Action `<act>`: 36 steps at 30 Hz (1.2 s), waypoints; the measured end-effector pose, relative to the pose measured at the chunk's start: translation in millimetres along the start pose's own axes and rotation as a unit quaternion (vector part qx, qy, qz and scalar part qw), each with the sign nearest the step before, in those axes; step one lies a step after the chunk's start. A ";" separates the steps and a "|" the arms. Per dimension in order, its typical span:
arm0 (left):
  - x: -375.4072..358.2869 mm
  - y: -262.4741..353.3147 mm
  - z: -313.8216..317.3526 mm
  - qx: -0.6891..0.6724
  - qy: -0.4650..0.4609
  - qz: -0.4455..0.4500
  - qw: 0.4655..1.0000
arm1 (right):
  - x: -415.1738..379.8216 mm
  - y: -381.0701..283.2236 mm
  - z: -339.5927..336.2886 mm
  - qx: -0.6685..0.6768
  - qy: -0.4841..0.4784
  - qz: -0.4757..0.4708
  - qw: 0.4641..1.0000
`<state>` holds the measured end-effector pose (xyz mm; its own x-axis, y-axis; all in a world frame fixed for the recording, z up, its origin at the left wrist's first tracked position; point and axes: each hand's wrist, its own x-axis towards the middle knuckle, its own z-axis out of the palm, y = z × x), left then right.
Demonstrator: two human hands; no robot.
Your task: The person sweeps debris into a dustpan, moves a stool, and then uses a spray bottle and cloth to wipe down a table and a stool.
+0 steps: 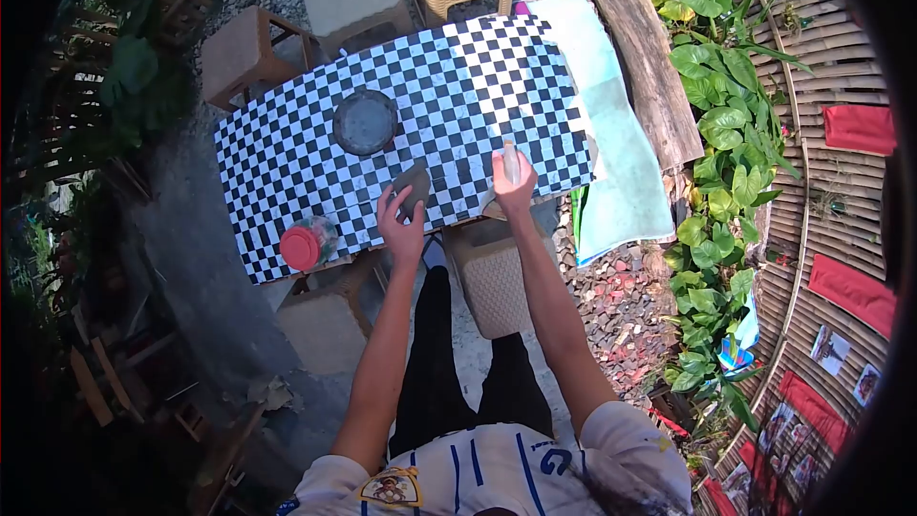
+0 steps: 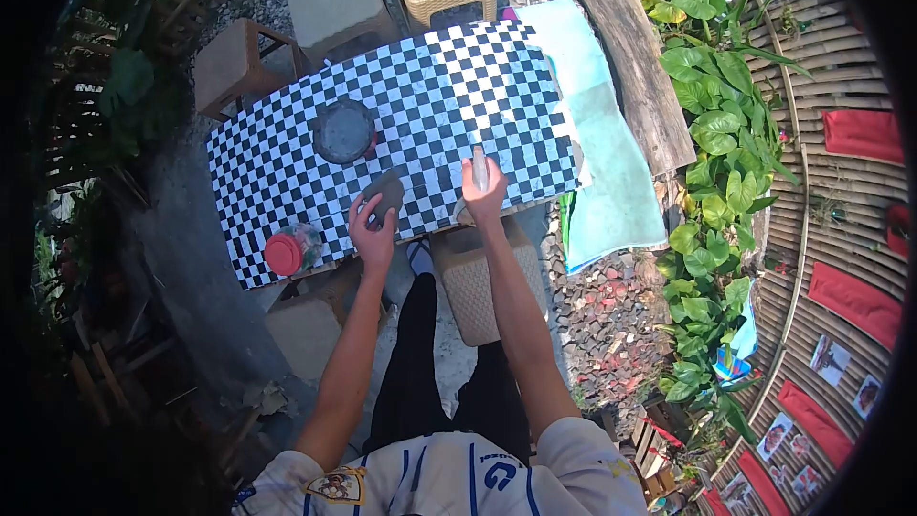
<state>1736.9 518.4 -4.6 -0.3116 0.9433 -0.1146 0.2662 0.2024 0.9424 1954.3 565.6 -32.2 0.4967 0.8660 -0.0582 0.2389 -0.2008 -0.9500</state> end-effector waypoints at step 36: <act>2.6 46.5 76.3 -0.144 -0.399 -0.030 0.905 | -69.8 -18.3 -62.4 0.267 -0.069 0.182 0.944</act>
<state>1818.1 550.4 14.9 0.4714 0.8456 -0.2503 -0.0144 0.2911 0.9566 1967.3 480.3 8.3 0.3424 0.8430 -0.4149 -0.3993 -0.2692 -0.8764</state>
